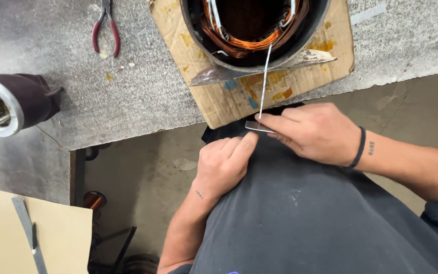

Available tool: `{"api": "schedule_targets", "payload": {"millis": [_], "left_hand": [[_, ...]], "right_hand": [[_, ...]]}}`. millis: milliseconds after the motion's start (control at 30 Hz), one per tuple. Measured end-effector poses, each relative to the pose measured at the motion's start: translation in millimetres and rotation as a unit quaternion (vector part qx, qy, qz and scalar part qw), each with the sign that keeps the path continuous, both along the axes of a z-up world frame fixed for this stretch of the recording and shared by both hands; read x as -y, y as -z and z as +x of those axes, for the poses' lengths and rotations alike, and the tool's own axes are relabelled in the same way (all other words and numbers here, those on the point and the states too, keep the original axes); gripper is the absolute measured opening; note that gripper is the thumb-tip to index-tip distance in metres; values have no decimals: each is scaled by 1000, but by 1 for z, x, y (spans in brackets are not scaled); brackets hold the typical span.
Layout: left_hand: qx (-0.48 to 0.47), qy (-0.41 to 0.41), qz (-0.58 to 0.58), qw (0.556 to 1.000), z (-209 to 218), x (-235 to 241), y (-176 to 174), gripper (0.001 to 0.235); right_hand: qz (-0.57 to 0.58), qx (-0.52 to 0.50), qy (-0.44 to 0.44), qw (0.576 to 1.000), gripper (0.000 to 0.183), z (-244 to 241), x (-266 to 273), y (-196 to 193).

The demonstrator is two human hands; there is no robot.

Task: Securing the copper windings of an electric motor stator using string and a small metal tool

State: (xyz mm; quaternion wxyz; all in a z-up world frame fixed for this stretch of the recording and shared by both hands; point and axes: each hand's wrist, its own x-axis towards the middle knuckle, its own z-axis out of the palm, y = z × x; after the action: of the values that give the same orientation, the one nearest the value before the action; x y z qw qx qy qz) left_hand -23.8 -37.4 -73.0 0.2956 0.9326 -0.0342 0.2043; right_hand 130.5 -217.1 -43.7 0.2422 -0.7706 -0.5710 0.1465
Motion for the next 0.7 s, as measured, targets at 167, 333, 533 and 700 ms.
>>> {"api": "schedule_targets", "payload": {"millis": [167, 333, 533, 700], "left_hand": [[8, 1, -33, 999, 0, 1, -3, 29], [23, -2, -53, 998, 2, 1, -6, 27], [24, 0, -64, 998, 4, 0, -4, 29], [6, 12, -110, 994, -1, 1, 0, 24]], "right_hand": [[12, -8, -23, 1000, 28, 8, -3, -2], [40, -25, -29, 998, 27, 12, -2, -2], [62, -25, -12, 998, 27, 15, -4, 3], [79, -4, -65, 995, 28, 11, -10, 5]]}}
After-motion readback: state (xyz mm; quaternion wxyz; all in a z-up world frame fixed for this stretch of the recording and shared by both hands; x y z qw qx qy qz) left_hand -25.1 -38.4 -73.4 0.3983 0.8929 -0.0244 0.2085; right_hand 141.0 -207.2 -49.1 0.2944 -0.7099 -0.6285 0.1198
